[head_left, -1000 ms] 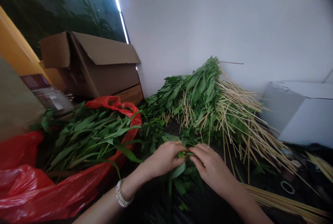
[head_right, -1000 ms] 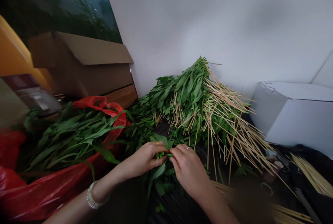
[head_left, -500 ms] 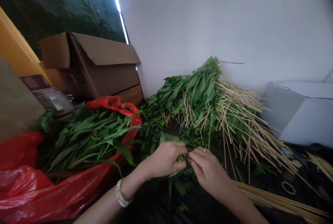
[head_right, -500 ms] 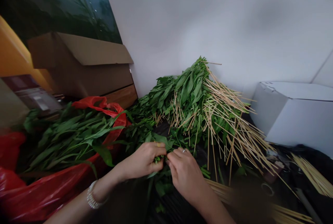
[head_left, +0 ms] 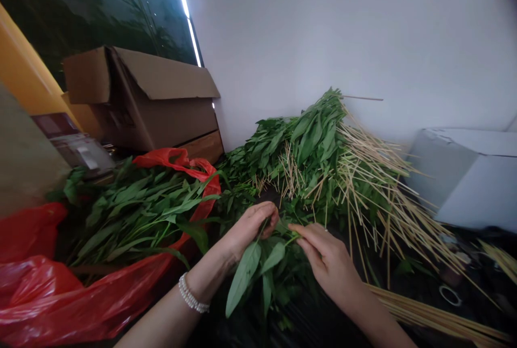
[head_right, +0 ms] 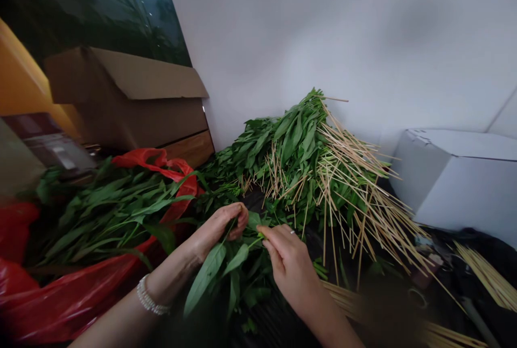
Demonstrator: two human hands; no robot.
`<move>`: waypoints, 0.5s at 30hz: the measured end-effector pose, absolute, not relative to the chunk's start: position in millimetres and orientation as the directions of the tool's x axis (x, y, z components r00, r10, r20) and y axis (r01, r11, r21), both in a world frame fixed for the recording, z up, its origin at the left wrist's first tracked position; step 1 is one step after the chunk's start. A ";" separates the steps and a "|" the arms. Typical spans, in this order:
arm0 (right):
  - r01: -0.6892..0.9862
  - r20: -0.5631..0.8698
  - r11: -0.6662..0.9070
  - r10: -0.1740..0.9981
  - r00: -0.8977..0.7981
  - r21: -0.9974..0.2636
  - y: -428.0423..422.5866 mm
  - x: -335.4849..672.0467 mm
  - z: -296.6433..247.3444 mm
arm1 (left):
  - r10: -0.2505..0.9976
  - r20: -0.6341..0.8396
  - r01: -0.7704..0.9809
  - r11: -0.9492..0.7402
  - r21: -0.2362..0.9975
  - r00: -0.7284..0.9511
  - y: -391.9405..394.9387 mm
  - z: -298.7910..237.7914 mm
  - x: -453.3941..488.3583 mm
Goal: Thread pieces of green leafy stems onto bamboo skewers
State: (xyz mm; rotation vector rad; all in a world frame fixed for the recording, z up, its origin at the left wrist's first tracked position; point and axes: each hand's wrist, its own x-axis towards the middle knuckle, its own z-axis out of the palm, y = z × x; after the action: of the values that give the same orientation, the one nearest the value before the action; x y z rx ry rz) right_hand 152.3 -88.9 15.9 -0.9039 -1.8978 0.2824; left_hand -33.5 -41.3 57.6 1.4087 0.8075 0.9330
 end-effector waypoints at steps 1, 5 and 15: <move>0.486 0.686 0.692 0.690 -0.230 -0.534 -88.0 152.4 14.0 | 0.901 0.083 -0.014 -0.085 0.996 0.427 -42.5 59.1 -33.1; 0.536 0.687 0.667 0.697 -0.204 -0.518 -87.5 151.0 7.2 | 0.881 0.199 0.154 -0.289 0.945 0.430 -50.6 58.8 -28.4; 0.574 0.637 0.561 0.766 -0.086 -0.596 -83.9 158.7 9.2 | 0.836 -0.141 -0.234 0.304 0.923 0.530 -53.4 73.5 -39.5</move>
State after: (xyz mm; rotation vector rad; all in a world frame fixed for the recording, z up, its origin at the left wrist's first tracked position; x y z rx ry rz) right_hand 158.7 -83.9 9.2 -1.1109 -1.7698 0.2338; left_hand -39.5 -53.4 73.5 1.0220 0.7082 0.7931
